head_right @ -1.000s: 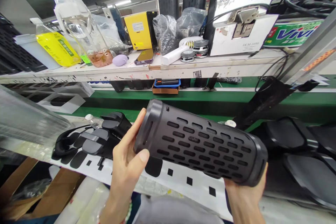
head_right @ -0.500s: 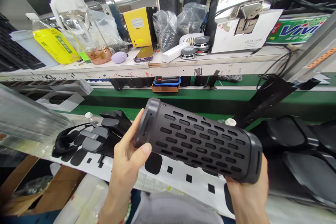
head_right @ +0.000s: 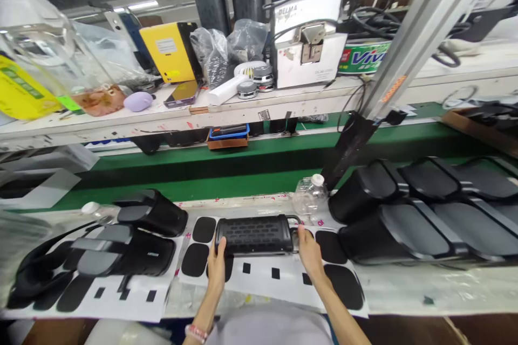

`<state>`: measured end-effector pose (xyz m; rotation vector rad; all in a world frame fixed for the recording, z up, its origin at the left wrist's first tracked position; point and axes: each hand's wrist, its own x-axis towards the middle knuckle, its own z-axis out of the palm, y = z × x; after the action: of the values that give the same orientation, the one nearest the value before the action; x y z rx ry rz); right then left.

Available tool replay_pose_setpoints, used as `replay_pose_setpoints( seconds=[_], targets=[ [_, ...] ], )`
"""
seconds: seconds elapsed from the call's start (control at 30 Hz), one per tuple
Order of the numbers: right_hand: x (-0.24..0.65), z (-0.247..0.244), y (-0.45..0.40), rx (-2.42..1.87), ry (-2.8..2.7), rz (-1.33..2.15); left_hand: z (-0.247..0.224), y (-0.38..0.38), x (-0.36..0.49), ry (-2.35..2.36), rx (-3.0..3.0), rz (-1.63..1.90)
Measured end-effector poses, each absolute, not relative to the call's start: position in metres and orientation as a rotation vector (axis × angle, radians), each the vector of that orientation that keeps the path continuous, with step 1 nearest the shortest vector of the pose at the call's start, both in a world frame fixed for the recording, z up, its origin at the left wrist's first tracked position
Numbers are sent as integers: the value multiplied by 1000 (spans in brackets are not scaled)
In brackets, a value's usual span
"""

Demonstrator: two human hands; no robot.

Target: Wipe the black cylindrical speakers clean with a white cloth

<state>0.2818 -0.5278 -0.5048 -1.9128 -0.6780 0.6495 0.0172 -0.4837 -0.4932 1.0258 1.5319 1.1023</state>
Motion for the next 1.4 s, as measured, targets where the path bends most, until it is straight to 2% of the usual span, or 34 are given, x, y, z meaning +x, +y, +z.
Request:
replay_pose_setpoints(
  seconds=[0.13,0.3,0.37,0.47,0.57,0.67,0.77,1.0,1.4],
  targets=[
    [300,-483,-527,-1917,-799,499,-501,-480,8,1554,1080,1019],
    [336,-415,-497,-1814,-851,-54,-487,-468,4,1615,1178,995],
    [347,-392,-485,-1744,-816,-113,-473,-462,9,1619,1264,1031],
    [356,-374,-478,-1619,-622,116,-446,-452,32,1547,1469,1077],
    [353,-376,-485,-1310,-299,578,-426,-437,80,1271,1723,980],
    [346,-387,-502,-1003,-29,1056,-427,-418,144,1071,1846,862],
    [338,-401,-522,-847,148,1269,-442,-397,203,978,1910,786],
    [329,-426,-553,-598,328,1194,-458,-372,276,794,2092,676],
    [338,-419,-516,-737,385,702,-351,-360,223,542,2897,494]
  ],
)
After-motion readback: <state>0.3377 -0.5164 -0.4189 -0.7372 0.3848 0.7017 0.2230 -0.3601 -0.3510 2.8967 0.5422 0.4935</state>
